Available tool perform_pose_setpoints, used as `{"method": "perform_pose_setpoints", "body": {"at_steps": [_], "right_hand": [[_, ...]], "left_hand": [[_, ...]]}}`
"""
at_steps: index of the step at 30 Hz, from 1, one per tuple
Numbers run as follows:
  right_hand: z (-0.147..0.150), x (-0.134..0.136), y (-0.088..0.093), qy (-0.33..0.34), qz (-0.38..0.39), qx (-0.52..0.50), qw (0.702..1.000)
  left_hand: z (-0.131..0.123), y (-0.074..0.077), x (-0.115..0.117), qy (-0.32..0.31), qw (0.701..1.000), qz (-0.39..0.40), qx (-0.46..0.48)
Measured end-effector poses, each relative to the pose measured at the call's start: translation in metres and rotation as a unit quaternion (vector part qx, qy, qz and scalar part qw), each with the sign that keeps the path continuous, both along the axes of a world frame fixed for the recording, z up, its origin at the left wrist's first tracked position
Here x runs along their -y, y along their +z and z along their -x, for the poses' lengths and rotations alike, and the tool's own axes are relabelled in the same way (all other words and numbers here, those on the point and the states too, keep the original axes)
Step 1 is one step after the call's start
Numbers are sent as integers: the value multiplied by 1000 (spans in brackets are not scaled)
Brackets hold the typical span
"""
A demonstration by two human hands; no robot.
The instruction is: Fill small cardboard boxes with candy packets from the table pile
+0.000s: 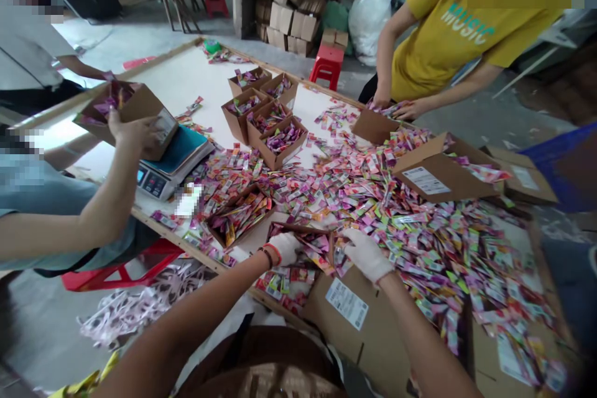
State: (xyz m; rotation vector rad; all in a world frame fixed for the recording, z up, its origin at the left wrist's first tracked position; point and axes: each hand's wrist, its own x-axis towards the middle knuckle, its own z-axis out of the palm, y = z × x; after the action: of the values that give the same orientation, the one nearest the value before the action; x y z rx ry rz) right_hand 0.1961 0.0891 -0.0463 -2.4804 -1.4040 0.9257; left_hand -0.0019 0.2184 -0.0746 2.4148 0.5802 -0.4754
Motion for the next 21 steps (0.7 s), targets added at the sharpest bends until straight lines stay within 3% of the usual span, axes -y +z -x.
{"method": "perform_pose_setpoints", "body": {"at_steps": [3,6,9,11,13,15,18,21], "right_hand": [[-10,15,-41,-71,87,76,991],[-6,24,-86,-75,140,116,980],[-3,24,-115,-16,133,109,985],[-11,21,-117,22,119,86,989],[-27,19,-105,41,114,72,990],[-46,19,-77,48,111,73,990],[-60,19,-20,19,48,83,995],[-36,7,23,36,-147,70,986]], "left_hand": [[-4,-2,-1,9,1000,-4,1],[22,8,0,30,997,-19,63],[66,12,4,130,969,-68,197],[94,8,8,227,937,-88,251],[112,2,12,305,912,-83,261],[118,-2,15,334,904,-78,257],[103,2,21,279,914,-129,266],[77,7,32,190,930,-195,248]]}}
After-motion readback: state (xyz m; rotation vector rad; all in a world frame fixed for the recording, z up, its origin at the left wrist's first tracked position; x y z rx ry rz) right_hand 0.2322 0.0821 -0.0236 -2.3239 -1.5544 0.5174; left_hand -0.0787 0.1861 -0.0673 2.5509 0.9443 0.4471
